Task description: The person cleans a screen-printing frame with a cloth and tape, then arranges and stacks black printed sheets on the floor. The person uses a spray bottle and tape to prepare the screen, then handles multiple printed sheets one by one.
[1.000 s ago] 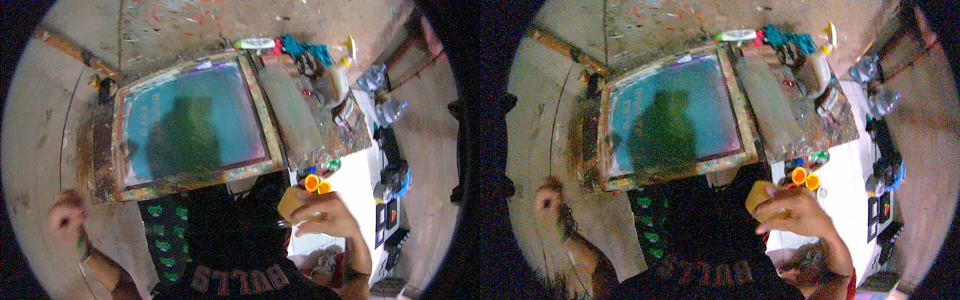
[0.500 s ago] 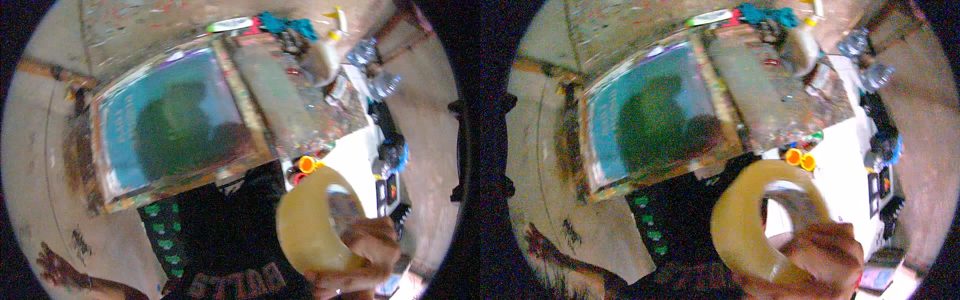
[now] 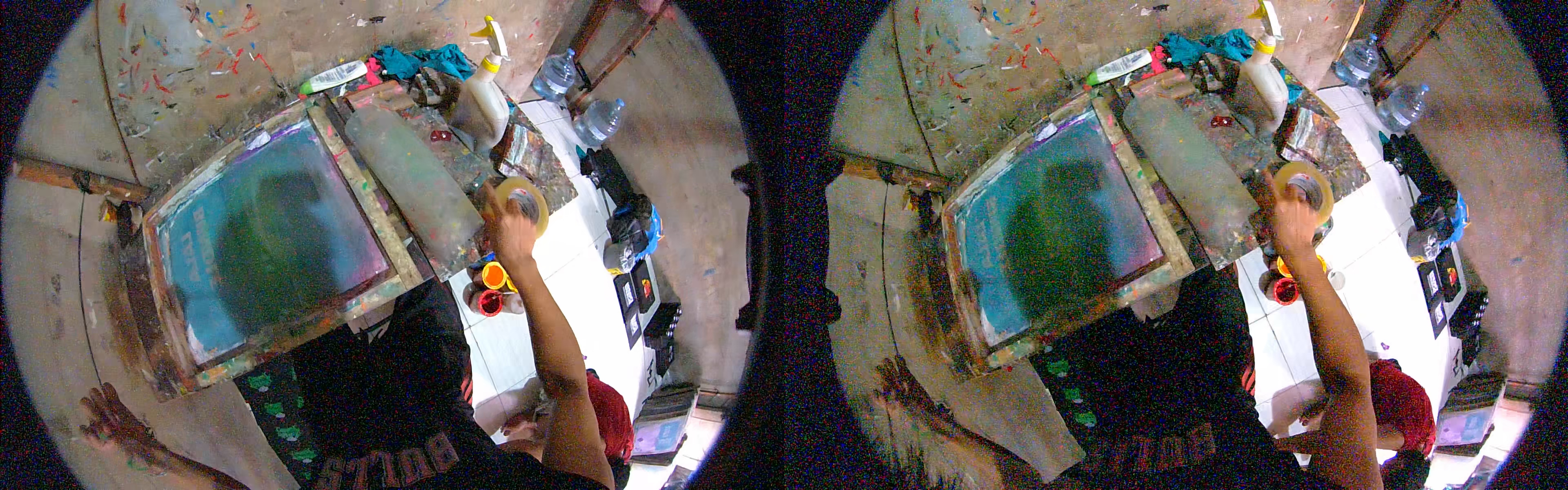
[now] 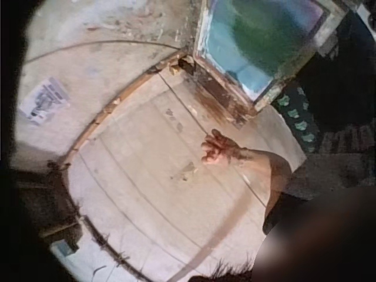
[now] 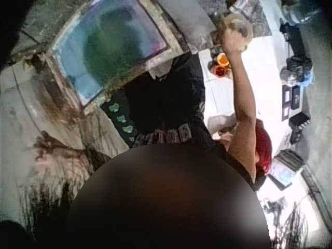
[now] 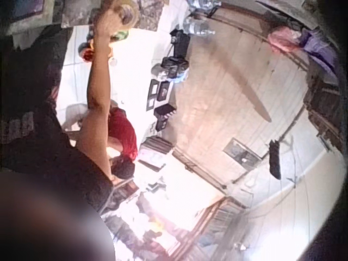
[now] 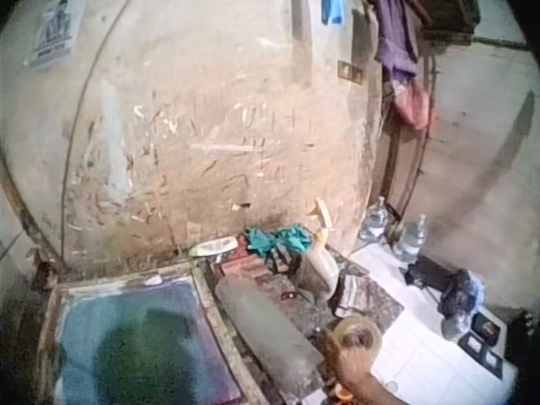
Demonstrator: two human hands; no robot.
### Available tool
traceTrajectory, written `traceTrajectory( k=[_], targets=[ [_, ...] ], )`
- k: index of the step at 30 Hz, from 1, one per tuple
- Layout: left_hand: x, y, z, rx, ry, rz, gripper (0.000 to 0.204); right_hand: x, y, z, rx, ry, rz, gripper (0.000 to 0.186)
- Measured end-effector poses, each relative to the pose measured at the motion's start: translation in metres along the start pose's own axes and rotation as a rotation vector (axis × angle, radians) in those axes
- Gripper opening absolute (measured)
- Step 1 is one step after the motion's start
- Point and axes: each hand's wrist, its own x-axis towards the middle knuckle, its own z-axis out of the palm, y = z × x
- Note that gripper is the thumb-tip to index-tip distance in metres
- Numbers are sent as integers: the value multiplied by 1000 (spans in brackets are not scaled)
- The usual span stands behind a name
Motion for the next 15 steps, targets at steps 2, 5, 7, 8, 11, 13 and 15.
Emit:
traceTrajectory(
  k=[2, 5, 7, 8, 11, 13, 15],
  targets=[
    [12, 4, -8, -219, -539, -89, 47, 7, -4, 4, 82, -62, 6, 77],
    [13, 1, -6, -319, -633, -141, 45, 5, -7, -30, 274, 26, -32, 82],
    [8, -7, 5, -242, -351, -128, 45, -11, -8, -77, 397, 91, -42, 77],
    [6, -14, 11, -148, -124, -100, 45, -22, -9, -104, 461, 207, -94, 69],
    [4, -32, 26, 87, 378, -44, 45, -72, -29, -177, 1002, 238, -39, 54],
    [6, -42, 29, 100, 361, -56, 45, -86, -47, -213, 1388, 295, -523, 28],
    [9, -49, 22, 85, 322, -79, 44, -78, -60, -229, 1618, 235, -889, 18]
  ],
)
